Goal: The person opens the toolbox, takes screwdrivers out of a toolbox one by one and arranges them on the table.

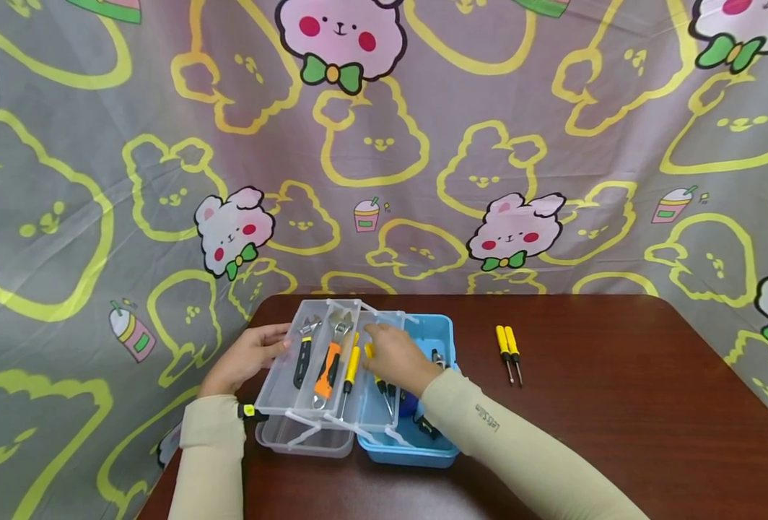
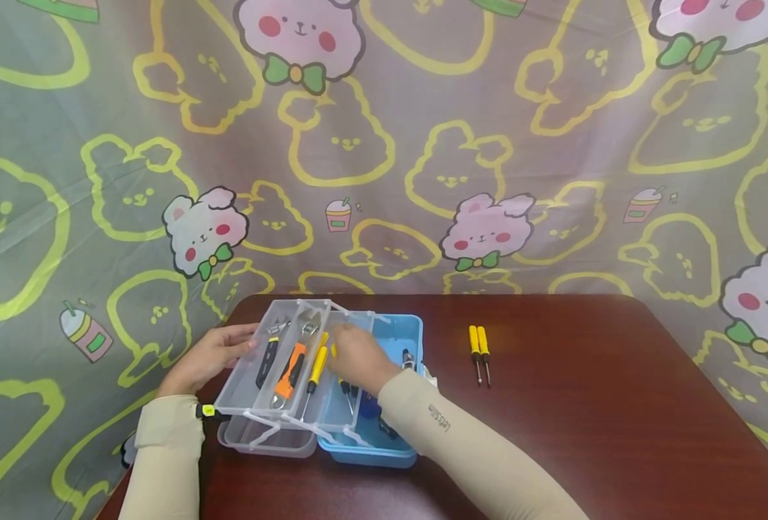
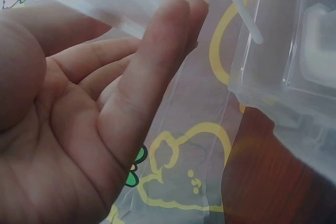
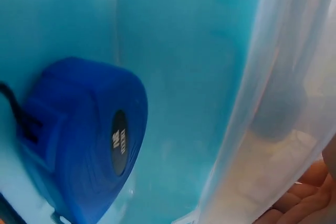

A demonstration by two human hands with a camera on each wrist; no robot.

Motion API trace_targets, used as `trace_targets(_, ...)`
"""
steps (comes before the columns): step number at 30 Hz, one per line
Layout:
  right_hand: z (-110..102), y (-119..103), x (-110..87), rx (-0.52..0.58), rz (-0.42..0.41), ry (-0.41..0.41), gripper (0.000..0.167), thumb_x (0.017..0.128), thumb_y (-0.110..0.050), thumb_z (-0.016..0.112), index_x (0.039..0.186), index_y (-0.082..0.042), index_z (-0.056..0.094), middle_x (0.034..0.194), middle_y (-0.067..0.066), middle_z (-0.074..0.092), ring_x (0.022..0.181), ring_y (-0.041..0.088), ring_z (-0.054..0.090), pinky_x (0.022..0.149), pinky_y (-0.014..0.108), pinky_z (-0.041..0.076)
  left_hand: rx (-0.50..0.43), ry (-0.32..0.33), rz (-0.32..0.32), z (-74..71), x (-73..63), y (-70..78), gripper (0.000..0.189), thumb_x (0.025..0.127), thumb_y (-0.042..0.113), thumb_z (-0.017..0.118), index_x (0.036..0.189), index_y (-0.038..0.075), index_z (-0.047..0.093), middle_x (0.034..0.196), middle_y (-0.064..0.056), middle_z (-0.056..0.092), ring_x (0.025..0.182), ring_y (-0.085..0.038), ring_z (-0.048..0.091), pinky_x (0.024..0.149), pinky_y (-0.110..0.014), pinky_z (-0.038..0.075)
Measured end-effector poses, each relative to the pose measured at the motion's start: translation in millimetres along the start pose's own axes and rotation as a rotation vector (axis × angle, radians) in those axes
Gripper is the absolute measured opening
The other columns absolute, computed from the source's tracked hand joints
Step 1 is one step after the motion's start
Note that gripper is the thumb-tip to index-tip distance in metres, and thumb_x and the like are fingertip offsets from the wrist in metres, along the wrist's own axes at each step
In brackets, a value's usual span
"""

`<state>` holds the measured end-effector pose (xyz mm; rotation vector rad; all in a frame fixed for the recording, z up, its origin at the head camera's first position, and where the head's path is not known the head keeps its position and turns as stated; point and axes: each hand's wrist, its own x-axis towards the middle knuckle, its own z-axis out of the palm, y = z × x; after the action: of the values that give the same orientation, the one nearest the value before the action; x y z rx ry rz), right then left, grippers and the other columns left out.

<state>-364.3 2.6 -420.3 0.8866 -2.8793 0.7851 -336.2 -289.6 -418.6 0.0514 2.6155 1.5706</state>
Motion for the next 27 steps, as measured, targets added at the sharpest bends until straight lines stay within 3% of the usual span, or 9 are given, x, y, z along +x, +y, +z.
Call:
trace_targets(7,-1.1,2.8,-0.2,0.235,0.002,0.049,0.055,0.085,-0.025,0.078,0.133,-0.006,0.059,0.122,0.008,0.063,0.088,0.014,0.065,0.061,0.023,0.053,-0.001,-0.002,0.001,-0.4,1.4,-0.3,0.052,0.098,0.022,0.061,0.145,0.006,0.046,0.124,-0.015,0.062,0.101,-0.027,0.064,0.083,-0.044,0.054)
trace_targets(15,-0.9,4.1,-3.1,0.328,0.019,0.096,0.048,0.085,-0.03,0.077,0.125,-0.008,0.064,0.105,-0.001,0.067,0.094,0.013,0.061,0.075,0.028,0.053,-0.003,-0.006,0.016,0.1,-0.4,1.4,0.048,0.099,0.02,0.058,0.144,0.007,0.047,0.123,-0.014,0.062,0.1,-0.027,0.064,0.083,-0.044,0.054)
trace_targets(21,-1.6,3.6,-5.7,0.329,0.005,0.114,0.043,0.085,-0.034,0.077,0.121,-0.013,0.067,0.096,-0.007,0.063,0.085,0.011,0.059,0.068,0.027,0.051,-0.002,-0.004,0.007,-0.1,-0.8,0.6,0.049,0.099,0.02,0.058,0.145,0.006,0.046,0.124,-0.014,0.062,0.101,-0.027,0.064,0.084,-0.044,0.054)
trace_targets(27,-2.5,4.9,-7.7,0.378,0.024,0.096,0.036,0.088,-0.035,0.074,0.118,-0.016,0.068,0.096,-0.007,0.062,0.078,0.012,0.059,0.059,0.028,0.052,0.005,-0.001,0.006,0.3,0.1,0.6,0.05,0.099,0.02,0.059,0.145,0.006,0.045,0.124,-0.014,0.062,0.1,-0.026,0.064,0.083,-0.044,0.054)
